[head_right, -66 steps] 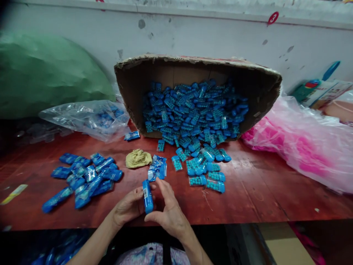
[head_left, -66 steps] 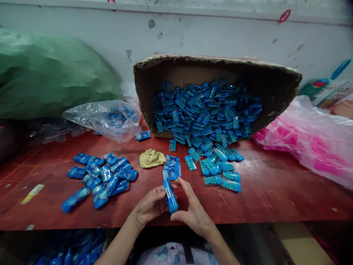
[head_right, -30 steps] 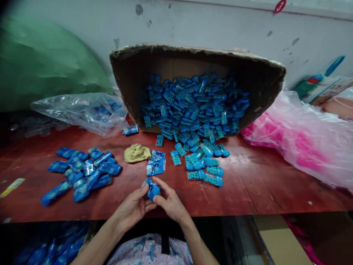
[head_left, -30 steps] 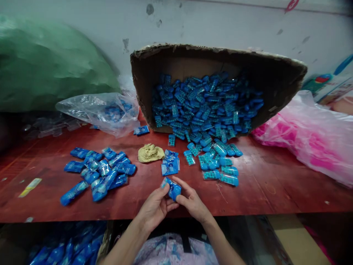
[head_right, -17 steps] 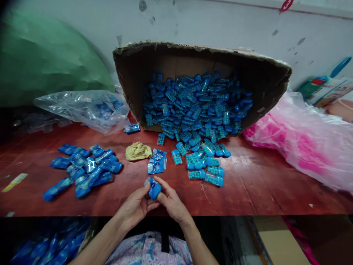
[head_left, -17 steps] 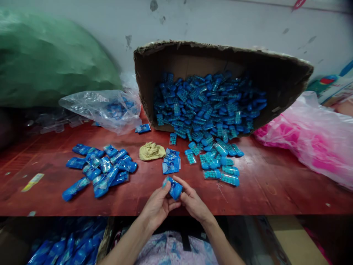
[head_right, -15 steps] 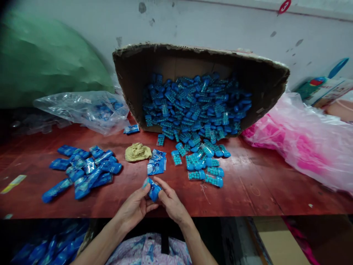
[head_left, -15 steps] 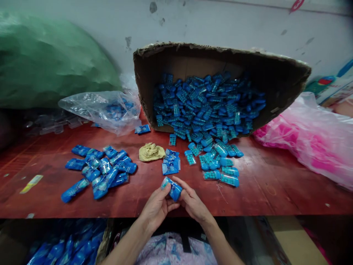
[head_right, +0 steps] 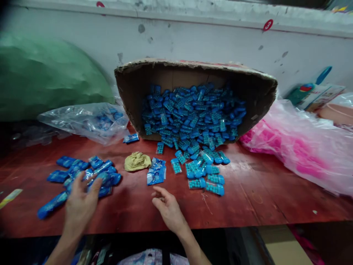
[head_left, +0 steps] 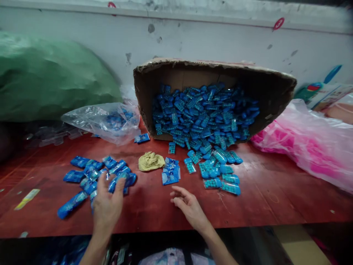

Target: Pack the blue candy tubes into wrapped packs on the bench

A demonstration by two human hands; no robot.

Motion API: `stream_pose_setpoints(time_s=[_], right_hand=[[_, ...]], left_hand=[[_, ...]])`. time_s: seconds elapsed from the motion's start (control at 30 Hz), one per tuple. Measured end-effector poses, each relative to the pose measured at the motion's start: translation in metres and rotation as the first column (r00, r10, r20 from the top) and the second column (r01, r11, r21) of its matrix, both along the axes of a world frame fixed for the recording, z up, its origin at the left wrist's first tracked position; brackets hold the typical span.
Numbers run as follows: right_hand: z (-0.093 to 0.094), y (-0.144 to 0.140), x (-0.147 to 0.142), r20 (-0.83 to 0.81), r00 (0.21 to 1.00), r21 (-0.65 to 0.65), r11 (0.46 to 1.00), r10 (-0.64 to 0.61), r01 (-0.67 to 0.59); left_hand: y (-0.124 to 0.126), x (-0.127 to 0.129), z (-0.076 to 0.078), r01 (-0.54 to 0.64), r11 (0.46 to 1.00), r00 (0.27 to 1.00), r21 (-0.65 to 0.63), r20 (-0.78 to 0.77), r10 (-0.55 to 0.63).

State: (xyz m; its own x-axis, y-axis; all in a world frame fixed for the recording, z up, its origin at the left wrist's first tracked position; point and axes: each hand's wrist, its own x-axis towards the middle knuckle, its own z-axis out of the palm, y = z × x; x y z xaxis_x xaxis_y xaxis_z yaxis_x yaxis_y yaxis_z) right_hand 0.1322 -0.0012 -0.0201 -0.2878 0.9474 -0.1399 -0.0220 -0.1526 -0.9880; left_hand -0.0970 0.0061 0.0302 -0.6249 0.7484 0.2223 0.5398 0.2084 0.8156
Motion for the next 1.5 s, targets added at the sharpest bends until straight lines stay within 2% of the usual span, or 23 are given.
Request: stream_pose_setpoints(time_s=[0.03, 0.07, 0.13, 0.2, 0.3, 0.33, 0.4, 0.5, 0.57, 0.63, 0.67, 0.73, 0.8, 0.87, 0.97, 1.1, 1.2, 1.33, 1.43, 1.5], right_hand=[[0.001, 0.003, 0.001, 0.086, 0.996, 0.068, 0.998, -0.022, 0.016], [0.002, 0.008, 0.002, 0.185, 0.981, 0.149, 0.989, -0.054, 0.026], [0.004, 0.022, 0.001, 0.406, 0.904, 0.312, 0.950, -0.134, 0.001], [0.005, 0.040, -0.003, 0.645, 0.735, 0.404, 0.910, -0.212, -0.091], [0.002, 0.062, -0.011, 0.869, 0.404, 0.395, 0.891, -0.284, -0.224], [0.000, 0.065, -0.013, 0.893, 0.339, 0.387, 0.889, -0.295, -0.247], [-0.005, 0.066, -0.014, 0.906, 0.290, 0.390, 0.875, -0.309, -0.287], [-0.008, 0.058, -0.013, 0.909, 0.264, 0.403, 0.848, -0.324, -0.345], [-0.003, 0.058, -0.015, 0.903, 0.273, 0.415, 0.840, -0.333, -0.349], [0.006, 0.067, -0.024, 0.889, 0.305, 0.438, 0.830, -0.342, -0.345], [0.010, 0.075, -0.032, 0.881, 0.326, 0.450, 0.820, -0.343, -0.354], [0.015, 0.095, -0.050, 0.881, 0.347, 0.445, 0.812, -0.321, -0.377], [0.016, 0.114, -0.069, 0.885, 0.366, 0.432, 0.799, -0.288, -0.418], [0.015, 0.128, -0.083, 0.891, 0.381, 0.415, 0.781, -0.246, -0.467], [0.015, 0.132, -0.086, 0.892, 0.402, 0.410, 0.747, -0.208, -0.523], [0.019, 0.112, -0.053, 0.873, 0.436, 0.450, 0.703, -0.217, -0.550], [0.015, 0.089, -0.020, 0.876, 0.410, 0.453, 0.728, -0.256, -0.515], [-0.003, 0.065, 0.001, 0.880, 0.373, 0.450, 0.764, -0.293, -0.462], [-0.011, 0.058, 0.001, 0.867, 0.378, 0.475, 0.770, -0.326, -0.425], [-0.008, 0.054, 0.000, 0.851, 0.389, 0.502, 0.768, -0.354, -0.398]], left_hand=[[0.003, -0.008, 0.006, -0.056, 0.997, 0.981, 0.052, -0.181, 0.065], [0.006, -0.011, 0.009, -0.064, 0.994, 0.944, 0.090, -0.317, 0.089], [0.013, -0.002, 0.004, 0.050, 0.994, 0.877, 0.101, -0.480, 0.004], [0.020, 0.021, -0.014, 0.249, 0.969, 0.815, -0.009, -0.539, -0.214], [0.030, 0.062, -0.051, 0.357, 0.893, 0.704, -0.273, -0.550, -0.450], [0.031, 0.072, -0.063, 0.365, 0.866, 0.681, -0.343, -0.535, -0.499], [0.031, 0.084, -0.078, 0.382, 0.821, 0.642, -0.424, -0.518, -0.566], [0.029, 0.079, -0.082, 0.426, 0.803, 0.600, -0.416, -0.534, -0.595], [0.036, 0.065, -0.074, 0.395, 0.847, 0.622, -0.356, -0.574, -0.532], [0.053, 0.051, -0.065, 0.273, 0.916, 0.686, -0.296, -0.607, -0.400], [0.064, 0.044, -0.062, 0.214, 0.932, 0.708, -0.293, -0.610, -0.355], [0.086, 0.034, -0.059, 0.185, 0.923, 0.729, -0.338, -0.582, -0.359], [0.103, 0.029, -0.061, 0.246, 0.893, 0.725, -0.378, -0.539, -0.428], [0.109, 0.029, -0.065, 0.289, 0.880, 0.718, -0.377, -0.523, -0.459], [0.102, 0.032, -0.070, 0.294, 0.892, 0.727, -0.344, -0.525, -0.442], [0.086, 0.038, -0.077, 0.271, 0.907, 0.731, -0.323, -0.544, -0.412], [0.084, 0.043, -0.081, 0.243, 0.918, 0.718, -0.314, -0.578, -0.388], [0.073, 0.049, -0.076, 0.225, 0.956, 0.799, -0.186, -0.526, -0.291], [0.047, 0.056, -0.067, 0.287, 0.958, 0.892, -0.027, -0.358, -0.277], [0.026, 0.064, -0.062, 0.312, 0.950, 0.947, 0.009, -0.087, -0.311]])
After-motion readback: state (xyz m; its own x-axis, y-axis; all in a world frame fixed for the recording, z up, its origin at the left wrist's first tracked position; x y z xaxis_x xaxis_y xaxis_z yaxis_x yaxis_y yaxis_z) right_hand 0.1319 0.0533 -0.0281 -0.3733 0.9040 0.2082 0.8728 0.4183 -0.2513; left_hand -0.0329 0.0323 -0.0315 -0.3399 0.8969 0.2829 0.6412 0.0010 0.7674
